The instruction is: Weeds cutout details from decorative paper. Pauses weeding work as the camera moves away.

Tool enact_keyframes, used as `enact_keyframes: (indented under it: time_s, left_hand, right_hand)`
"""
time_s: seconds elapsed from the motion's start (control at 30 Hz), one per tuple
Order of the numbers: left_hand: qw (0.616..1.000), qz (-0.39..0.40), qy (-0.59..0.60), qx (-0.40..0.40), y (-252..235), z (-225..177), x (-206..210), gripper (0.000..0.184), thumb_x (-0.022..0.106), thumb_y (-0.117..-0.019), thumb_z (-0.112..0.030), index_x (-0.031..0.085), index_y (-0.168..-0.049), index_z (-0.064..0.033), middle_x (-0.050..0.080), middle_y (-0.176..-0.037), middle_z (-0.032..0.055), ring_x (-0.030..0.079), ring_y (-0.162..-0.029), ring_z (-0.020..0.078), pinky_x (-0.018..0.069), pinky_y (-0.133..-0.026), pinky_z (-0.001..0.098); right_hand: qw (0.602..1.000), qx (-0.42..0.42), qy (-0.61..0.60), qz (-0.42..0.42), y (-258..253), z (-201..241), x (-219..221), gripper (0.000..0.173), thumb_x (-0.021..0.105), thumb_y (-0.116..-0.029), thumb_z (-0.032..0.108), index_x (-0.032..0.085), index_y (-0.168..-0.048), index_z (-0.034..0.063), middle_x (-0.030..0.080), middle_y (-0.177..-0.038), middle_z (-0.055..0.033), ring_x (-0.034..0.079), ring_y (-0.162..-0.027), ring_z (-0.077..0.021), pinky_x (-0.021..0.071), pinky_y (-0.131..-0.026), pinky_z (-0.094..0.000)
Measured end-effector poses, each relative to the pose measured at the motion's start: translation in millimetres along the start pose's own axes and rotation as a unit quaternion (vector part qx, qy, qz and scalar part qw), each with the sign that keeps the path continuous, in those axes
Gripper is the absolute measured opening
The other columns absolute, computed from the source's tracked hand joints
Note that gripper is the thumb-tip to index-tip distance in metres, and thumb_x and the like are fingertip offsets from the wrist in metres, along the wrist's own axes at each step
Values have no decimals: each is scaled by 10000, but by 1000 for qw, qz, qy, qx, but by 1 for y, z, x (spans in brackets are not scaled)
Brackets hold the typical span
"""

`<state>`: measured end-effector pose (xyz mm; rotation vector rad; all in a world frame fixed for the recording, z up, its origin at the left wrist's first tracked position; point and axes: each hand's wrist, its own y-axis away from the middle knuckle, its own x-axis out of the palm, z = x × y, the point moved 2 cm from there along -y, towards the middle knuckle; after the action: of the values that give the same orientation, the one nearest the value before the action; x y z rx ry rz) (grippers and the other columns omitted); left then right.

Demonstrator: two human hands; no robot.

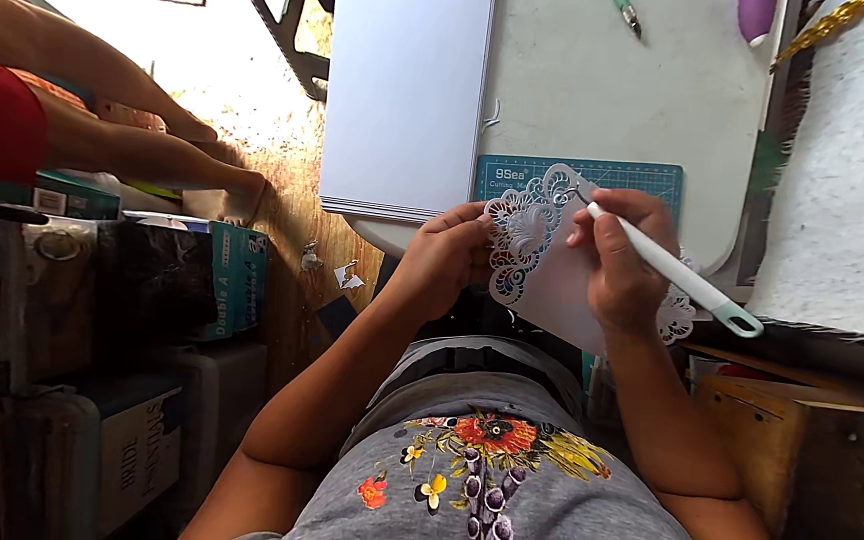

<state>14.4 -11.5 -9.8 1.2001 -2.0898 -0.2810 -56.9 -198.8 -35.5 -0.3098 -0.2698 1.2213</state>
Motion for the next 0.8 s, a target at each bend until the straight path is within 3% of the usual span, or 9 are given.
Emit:
enact_keyframes:
  time_s: [0.13,0.57,0.7,0.8]
  left_hand:
    - [1000,6,-18,4,2,1,-4,296,319,-1117,-133,575,-1231,-37,729,-955,54,734,-819,136,628,-761,302]
    - [998,20,-55,-5,10,10,-1,306,301,-1118,-147,590,-1117,-47,730,-888,32,734,-793,120,631,-748,303]
    - [995,34,-94,2,10,15,0,149,443,-1079,-62,577,-1145,-44,715,-943,24,725,-829,105,629,-774,297]
    - [992,33,-120,31,7,21,3,209,546,-1000,55,563,-1190,-28,721,-982,22,716,-848,82,614,-794,276]
  right_hand:
    - [1000,10,-6,-18,1,-5,0,200,511,-1019,41,608,-1194,50,691,-1024,34,674,-847,-59,595,-758,-248]
    - [999,4,3,-34,0,-7,1,179,510,-1005,20,585,-1167,32,674,-1010,11,672,-837,-71,593,-742,-248]
    - [999,6,12,-31,-1,-6,1,179,506,-999,10,586,-1160,20,673,-1010,5,667,-832,-67,591,-745,-247]
    - [999,13,12,-29,-1,-4,1,180,504,-1000,7,585,-1160,17,675,-1005,4,668,-833,-68,590,-745,-245]
